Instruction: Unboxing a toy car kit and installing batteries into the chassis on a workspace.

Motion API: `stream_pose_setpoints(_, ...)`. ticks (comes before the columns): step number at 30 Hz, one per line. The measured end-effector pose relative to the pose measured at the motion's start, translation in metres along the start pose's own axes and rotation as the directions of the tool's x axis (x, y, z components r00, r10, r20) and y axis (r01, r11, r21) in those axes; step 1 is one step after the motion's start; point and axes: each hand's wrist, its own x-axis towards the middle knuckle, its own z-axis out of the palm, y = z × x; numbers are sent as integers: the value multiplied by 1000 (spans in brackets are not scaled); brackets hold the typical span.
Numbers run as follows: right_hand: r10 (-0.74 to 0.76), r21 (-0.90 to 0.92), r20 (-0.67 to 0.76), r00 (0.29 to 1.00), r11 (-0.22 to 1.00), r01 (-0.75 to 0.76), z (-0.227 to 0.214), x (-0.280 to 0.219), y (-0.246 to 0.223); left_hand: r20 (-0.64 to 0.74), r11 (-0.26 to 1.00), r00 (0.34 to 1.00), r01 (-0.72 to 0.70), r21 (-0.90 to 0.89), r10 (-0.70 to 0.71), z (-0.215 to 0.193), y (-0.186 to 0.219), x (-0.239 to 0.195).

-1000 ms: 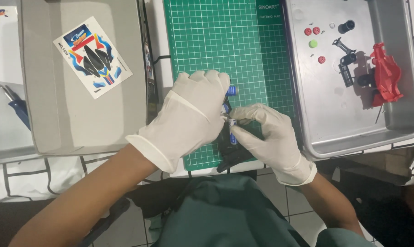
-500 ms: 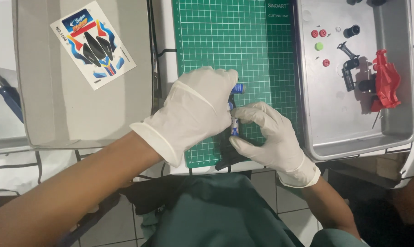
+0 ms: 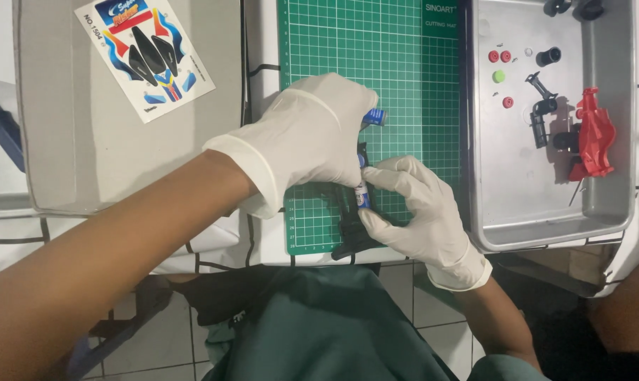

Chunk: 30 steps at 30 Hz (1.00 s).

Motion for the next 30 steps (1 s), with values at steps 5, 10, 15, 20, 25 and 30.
stream_pose_setpoints(5, 46, -25, 29, 999, 999, -45, 1, -1, 0, -8, 999, 1000, -1, -47, 1, 0, -2, 0)
stream_pose_setpoints(10, -12, -27, -5, 1000, 1000, 12, 4, -1, 3, 3, 998, 1000, -26, -64, 26, 2, -5, 7)
stream_pose_setpoints(15, -46, -55, -13, 999, 997, 45, 7, -1, 3, 36, 993, 998, -38, -110, 43, 2, -11, 28)
stream_pose_setpoints(20, -14, -61, -7, 1000, 998, 13, 9, 0, 1, 162, 993, 987, -42, 108, 24, -3, -10, 43)
stream_pose_setpoints(25, -27, -30, -1, 1000, 999, 27, 7, 1, 0, -96, 988, 992, -90, -127, 78, 13, -18, 4)
stream_pose_setpoints(30, -16, -96, -43, 999, 995, 12, 10, 0, -2, -463, 900, 774, -338, 276, 433, 58, -8, 31)
